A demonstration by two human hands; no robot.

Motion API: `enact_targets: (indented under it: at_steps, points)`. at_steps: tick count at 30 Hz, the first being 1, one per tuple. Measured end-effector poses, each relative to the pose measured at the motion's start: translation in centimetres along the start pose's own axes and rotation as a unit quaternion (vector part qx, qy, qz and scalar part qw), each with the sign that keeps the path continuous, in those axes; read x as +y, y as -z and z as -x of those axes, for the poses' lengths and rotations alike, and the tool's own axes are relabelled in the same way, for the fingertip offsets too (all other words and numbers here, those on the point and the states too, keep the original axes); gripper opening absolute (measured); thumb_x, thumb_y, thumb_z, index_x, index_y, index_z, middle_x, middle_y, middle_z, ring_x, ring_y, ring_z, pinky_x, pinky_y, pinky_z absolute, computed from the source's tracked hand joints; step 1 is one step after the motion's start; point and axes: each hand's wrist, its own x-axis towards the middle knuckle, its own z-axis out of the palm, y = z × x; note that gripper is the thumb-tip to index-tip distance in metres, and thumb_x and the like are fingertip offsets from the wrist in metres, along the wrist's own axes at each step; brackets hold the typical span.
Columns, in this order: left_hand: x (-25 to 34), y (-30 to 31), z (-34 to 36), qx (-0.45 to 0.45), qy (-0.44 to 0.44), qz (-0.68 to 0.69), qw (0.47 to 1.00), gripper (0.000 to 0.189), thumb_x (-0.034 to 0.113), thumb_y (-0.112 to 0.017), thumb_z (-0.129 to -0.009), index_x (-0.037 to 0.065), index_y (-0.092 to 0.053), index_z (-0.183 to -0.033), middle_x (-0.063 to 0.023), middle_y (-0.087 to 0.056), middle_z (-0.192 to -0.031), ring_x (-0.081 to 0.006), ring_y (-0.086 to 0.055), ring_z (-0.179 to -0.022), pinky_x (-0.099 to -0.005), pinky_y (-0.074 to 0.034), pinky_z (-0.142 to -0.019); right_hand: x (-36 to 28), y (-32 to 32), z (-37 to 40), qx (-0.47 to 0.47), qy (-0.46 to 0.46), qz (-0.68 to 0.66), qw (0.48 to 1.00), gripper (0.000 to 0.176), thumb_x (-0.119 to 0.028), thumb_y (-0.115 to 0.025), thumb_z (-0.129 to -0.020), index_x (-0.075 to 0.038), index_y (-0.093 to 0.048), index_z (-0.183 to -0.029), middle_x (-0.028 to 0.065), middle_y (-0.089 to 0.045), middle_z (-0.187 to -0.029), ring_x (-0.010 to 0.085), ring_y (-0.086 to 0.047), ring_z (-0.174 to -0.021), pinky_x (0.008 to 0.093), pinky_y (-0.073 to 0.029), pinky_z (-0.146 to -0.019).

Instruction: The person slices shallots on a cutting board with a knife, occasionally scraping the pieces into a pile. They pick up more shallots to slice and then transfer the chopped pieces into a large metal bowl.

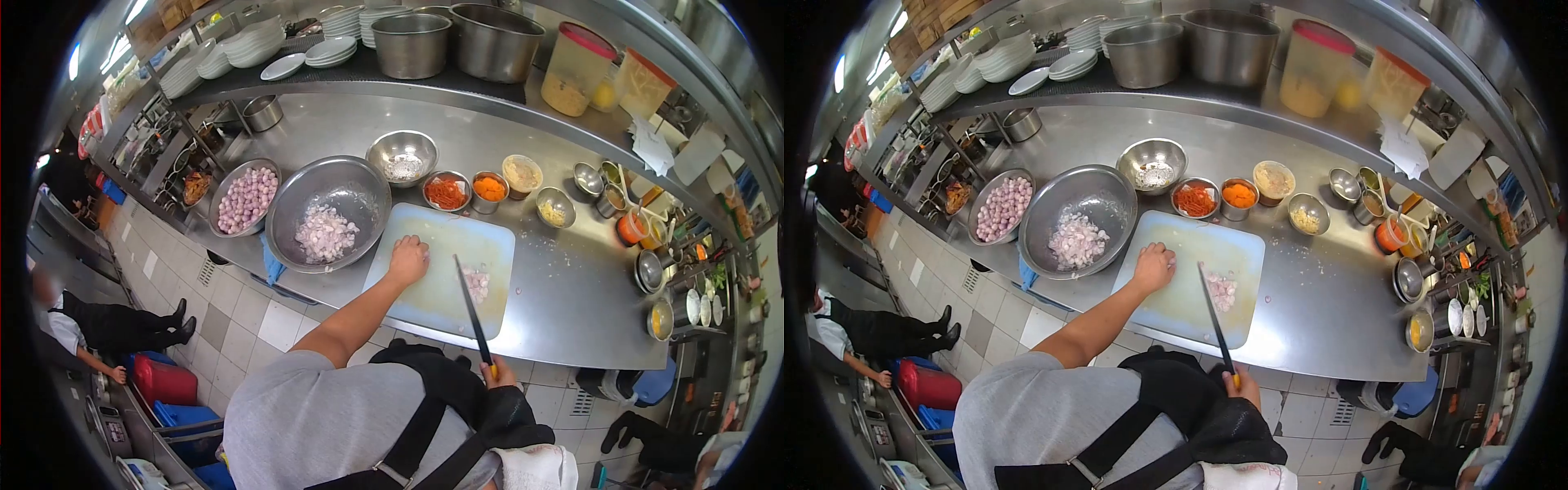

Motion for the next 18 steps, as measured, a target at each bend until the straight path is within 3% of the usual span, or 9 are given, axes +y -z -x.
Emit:
enact_targets:
  at_steps: [1, 4, 9, 11, 12, 14, 18]
  points:
    - [-0.2, -0.4, 0.0, 0.003, -0.007, -0.004, 1.000, 0.019, 0.019, -0.076, -0.088, 0.010, -0.080, -0.104, -0.0123, -0.070, -0.111, -0.0323, -0.064, -0.114, -0.0502, -0.049, -0.101, -0.8, -0.6, 0.3, -0.008, 0.019, 0.064, 0.998, 0.048, -0.035, -0.074, -0.105, 0.001, -0.070, -0.137, 0.0275, -0.078, -0.111, 0.0404, -0.077, -0.105, 0.0447, -0.057, -0.095]
    - [-1.1, -0.9, -0.4, -0.004, -0.022, -0.003, 1.000, 0.018, 0.020, -0.076, -0.089, 0.010, -0.080, -0.103, -0.0121, -0.070, -0.109, -0.0323, -0.064, -0.113, -0.0503, -0.048, -0.100, -2.6, -0.8, 2.3, -0.073, -0.027, 0.067, 0.995, 0.049, -0.036, -0.072, -0.106, 0.001, -0.069, -0.138, 0.0302, -0.077, -0.116, 0.0472, -0.075, -0.112, 0.0479, -0.057, -0.098]
    - [-2.1, -0.6, -0.9, -0.002, -0.040, 0.018, 0.999, 0.021, 0.020, -0.079, -0.086, 0.012, -0.080, -0.106, -0.0091, -0.073, -0.104, -0.0323, -0.066, -0.110, -0.0503, -0.049, -0.100, -1.6, -2.9, 4.6, -0.065, -0.080, 0.063, 0.993, 0.048, -0.036, -0.071, -0.106, 0.001, -0.069, -0.137, 0.0298, -0.078, -0.114, 0.0458, -0.076, -0.110, 0.0477, -0.057, -0.097]
    - [-2.4, 0.2, -0.6, 0.066, -0.072, 0.189, 0.977, 0.020, 0.012, -0.080, -0.087, 0.010, -0.079, -0.106, -0.0086, -0.073, -0.100, -0.0259, -0.067, -0.101, -0.0426, -0.052, -0.094, -1.0, -3.9, 4.6, -0.050, -0.079, 0.044, 0.995, 0.048, -0.036, -0.070, -0.106, 0.001, -0.069, -0.137, 0.0296, -0.078, -0.114, 0.0457, -0.076, -0.110, 0.0476, -0.057, -0.098]
    - [-2.4, 0.6, -0.5, 0.062, -0.077, 0.191, 0.977, 0.020, 0.012, -0.080, -0.087, 0.010, -0.079, -0.106, -0.0086, -0.073, -0.100, -0.0259, -0.067, -0.101, -0.0426, -0.052, -0.094, -1.4, -4.0, 4.7, -0.038, -0.077, 0.060, 0.994, 0.048, -0.037, -0.070, -0.107, 0.001, -0.069, -0.136, 0.0299, -0.078, -0.113, 0.0462, -0.076, -0.108, 0.0480, -0.057, -0.096]
    - [-2.4, 1.2, 0.7, 0.005, -0.012, 0.436, 0.900, 0.027, 0.005, -0.085, -0.084, 0.008, -0.078, -0.110, -0.0056, -0.073, -0.100, -0.0190, -0.065, -0.089, -0.0339, -0.053, -0.084, -1.6, -4.0, 4.8, -0.029, -0.084, 0.077, 0.993, 0.048, -0.037, -0.070, -0.107, 0.002, -0.069, -0.136, 0.0301, -0.078, -0.112, 0.0467, -0.076, -0.107, 0.0483, -0.057, -0.094]
    - [-1.8, -1.5, 4.9, -0.044, -0.002, 0.525, 0.850, 0.032, 0.004, -0.088, -0.083, 0.008, -0.077, -0.113, -0.0036, -0.074, -0.103, -0.0145, -0.063, -0.086, -0.0293, -0.053, -0.080, 2.8, -4.7, 2.4, -0.007, -0.046, 0.040, 0.998, 0.045, -0.036, -0.067, -0.108, 0.003, -0.070, -0.131, 0.0335, -0.075, -0.102, 0.0510, -0.074, -0.100, 0.0521, -0.056, -0.085]
